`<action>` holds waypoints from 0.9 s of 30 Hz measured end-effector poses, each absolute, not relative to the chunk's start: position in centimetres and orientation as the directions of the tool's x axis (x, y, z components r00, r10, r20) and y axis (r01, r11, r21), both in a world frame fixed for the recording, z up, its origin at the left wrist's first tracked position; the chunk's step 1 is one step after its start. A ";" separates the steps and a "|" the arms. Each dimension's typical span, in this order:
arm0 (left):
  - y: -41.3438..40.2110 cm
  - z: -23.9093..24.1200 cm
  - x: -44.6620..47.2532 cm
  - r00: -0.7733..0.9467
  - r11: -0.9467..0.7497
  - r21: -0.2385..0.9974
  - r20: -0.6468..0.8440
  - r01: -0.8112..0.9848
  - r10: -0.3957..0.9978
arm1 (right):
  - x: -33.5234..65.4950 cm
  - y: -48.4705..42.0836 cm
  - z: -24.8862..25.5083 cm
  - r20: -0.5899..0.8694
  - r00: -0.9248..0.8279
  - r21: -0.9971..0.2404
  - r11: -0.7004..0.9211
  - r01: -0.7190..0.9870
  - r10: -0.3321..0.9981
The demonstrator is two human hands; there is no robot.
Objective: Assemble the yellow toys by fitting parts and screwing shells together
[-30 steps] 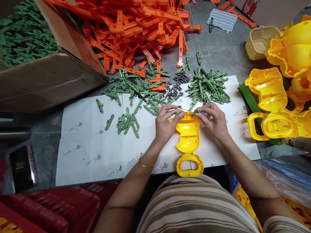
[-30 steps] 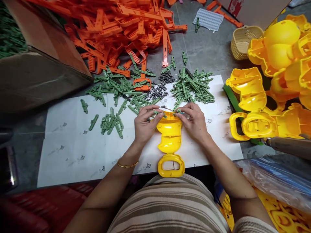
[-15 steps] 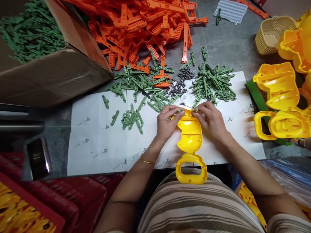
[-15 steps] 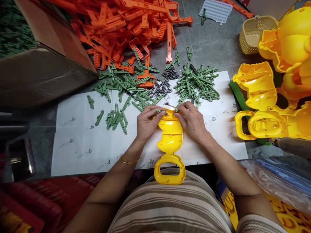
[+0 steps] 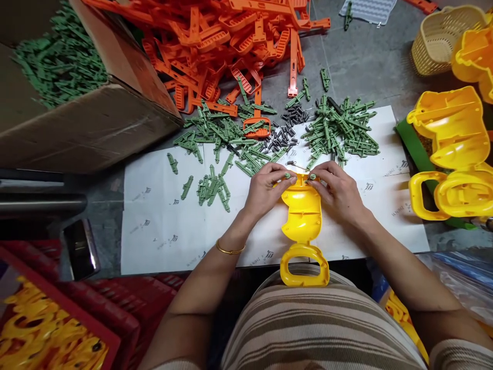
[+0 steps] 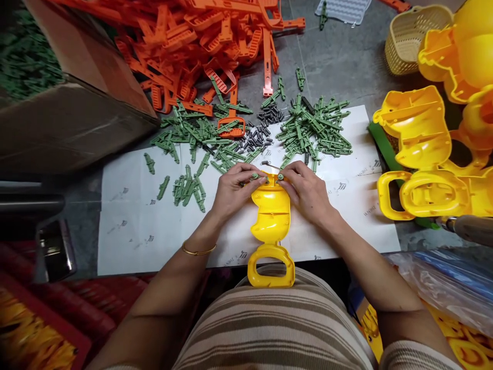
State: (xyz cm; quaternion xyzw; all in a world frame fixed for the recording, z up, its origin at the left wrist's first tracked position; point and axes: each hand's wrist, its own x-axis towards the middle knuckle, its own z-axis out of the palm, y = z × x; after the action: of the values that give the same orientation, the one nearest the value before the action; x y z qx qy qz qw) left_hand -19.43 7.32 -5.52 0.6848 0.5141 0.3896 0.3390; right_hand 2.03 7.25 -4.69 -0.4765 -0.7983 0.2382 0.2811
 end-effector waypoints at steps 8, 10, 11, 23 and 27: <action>8.0 -5.1 -20.0 0.353 -0.378 0.728 0.197 0.573 0.914 | 1.5 7.6 -3.4 0.048 -0.430 -0.607 0.368 0.704 0.902; 7.7 -5.1 -20.2 0.368 -0.365 0.739 0.170 0.566 0.914 | 1.4 7.7 -3.0 -0.003 -0.448 -0.586 0.361 0.725 0.894; 7.5 -5.2 -20.2 0.371 -0.362 0.751 0.167 0.552 0.913 | 1.4 7.8 -2.8 -0.024 -0.456 -0.573 0.362 0.736 0.890; 5.7 -4.8 -20.6 0.350 -0.335 0.785 0.161 0.521 0.923 | 1.3 7.3 -0.5 -0.046 -0.494 -0.564 0.386 0.730 0.868; 5.1 -5.4 -20.3 0.246 -0.299 0.789 0.192 0.537 0.950 | -0.6 11.4 0.6 0.127 -0.443 -0.639 0.415 0.648 0.887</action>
State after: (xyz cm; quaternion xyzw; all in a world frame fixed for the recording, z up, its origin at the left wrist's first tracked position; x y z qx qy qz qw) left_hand -20.31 5.10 -5.45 0.7294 0.5096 0.3425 0.3017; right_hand -0.64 11.39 0.58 -0.4744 -0.8089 0.2596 0.2308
